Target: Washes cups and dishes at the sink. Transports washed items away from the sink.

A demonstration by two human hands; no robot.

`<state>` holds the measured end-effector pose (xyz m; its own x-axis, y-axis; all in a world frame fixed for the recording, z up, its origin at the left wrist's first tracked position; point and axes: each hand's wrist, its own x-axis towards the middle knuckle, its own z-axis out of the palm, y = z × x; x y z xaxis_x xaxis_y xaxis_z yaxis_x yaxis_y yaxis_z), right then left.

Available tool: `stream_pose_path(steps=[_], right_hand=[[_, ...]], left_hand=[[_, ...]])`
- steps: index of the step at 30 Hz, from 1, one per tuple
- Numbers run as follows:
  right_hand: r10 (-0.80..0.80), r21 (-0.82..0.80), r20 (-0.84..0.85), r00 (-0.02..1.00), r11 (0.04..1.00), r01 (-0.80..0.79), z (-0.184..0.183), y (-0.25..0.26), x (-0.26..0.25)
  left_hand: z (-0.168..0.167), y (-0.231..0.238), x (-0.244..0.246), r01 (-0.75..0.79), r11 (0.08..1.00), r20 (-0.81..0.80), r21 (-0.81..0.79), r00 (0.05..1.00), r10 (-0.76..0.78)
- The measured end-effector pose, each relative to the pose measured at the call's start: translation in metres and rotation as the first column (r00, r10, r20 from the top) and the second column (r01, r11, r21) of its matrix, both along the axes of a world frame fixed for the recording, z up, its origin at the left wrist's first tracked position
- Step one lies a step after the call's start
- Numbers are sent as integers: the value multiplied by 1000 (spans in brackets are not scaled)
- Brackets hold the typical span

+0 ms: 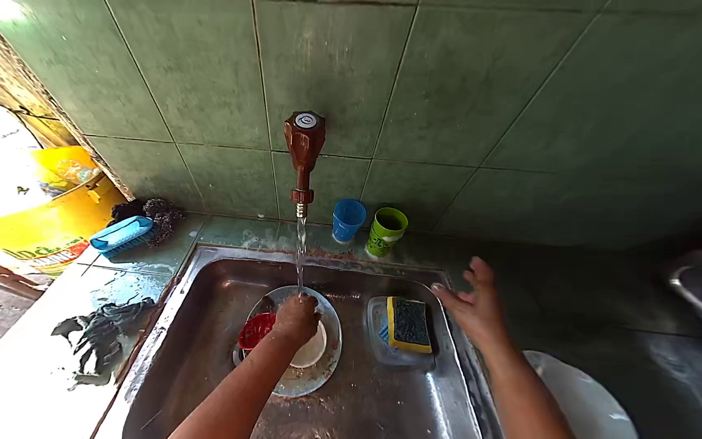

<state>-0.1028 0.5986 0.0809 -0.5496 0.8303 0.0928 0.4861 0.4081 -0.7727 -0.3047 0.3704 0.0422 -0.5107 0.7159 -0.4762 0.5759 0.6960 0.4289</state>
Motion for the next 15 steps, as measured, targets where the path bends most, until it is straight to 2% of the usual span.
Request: stream_pose_path(steps=[2,5,8,11,13,15], right_hand=[[45,-30,-89,995,998,-48,-11,7,-48],[111,48,-255,960,994,-102,-31,17,-109],[44,72,-266,963,997,-26,-34,4,-141],[51,18,-254,966,999,-48,-20,-46,-137],[181,-79,-271,946,975,-209,-12,-92,-134],[290,-226,-309,906,903,-366,-15,-129,-139]], left_hand=[[6,-2,-3,-17,997,34,75,999,15],[8,-6,-6,-102,972,106,214,991,81],[9,-14,-5,-199,914,181,354,973,141],[3,-22,-1,-268,757,227,596,960,161],[-1,-24,0,-297,627,267,720,953,145],[-6,-29,2,-359,510,319,782,933,168]])
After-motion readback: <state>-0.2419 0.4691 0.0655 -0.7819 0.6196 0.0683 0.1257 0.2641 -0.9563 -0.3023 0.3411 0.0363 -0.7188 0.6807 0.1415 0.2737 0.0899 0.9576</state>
